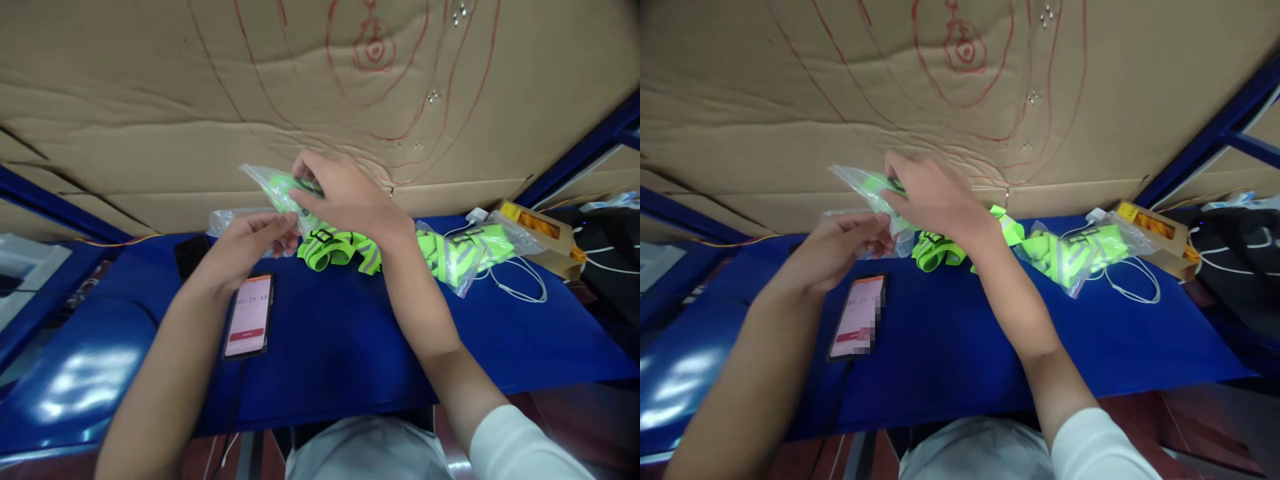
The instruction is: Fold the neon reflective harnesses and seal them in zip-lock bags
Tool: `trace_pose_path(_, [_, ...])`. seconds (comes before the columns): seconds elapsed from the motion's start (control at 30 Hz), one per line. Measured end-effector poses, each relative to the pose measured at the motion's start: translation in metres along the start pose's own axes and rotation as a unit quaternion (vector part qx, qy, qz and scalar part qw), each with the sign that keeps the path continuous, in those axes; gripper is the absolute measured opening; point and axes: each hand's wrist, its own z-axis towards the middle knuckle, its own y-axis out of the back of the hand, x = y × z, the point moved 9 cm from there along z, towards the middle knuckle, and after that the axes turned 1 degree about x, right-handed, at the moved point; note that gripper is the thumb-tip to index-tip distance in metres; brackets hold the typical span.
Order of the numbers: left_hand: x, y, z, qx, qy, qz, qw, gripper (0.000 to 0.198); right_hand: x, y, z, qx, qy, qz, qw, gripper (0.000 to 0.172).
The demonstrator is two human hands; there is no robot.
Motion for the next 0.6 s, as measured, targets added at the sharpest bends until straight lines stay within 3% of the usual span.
trace_pose_path(0.17, [-0.002, 0.002, 0.000, -0.058, -0.017, 0.025, 0.998, 0.030, -0.012, -0.008, -0.008, -0.002, -0.019, -0.051, 0.998, 0.013])
trace_pose_path(0.27, [-0.001, -0.006, 0.005, -0.059, -0.001, 0.016, 0.998, 0.033, -0.018, -0.009, -0.008, -0.008, -0.024, -0.060, 0.998, 0.013])
trace_pose_path(0.43, [0.003, 0.000, 0.008, -0.067, 0.014, 0.037, 0.997, 0.041, -0.021, -0.002, -0.010, -0.031, 0.004, -0.037, 0.999, 0.023])
trace_pose_path(0.6, [-0.002, -0.002, 0.005, -0.059, -0.047, -0.005, 0.997, 0.023, -0.025, -0.007, -0.012, -0.001, 0.013, -0.021, 1.000, 0.035])
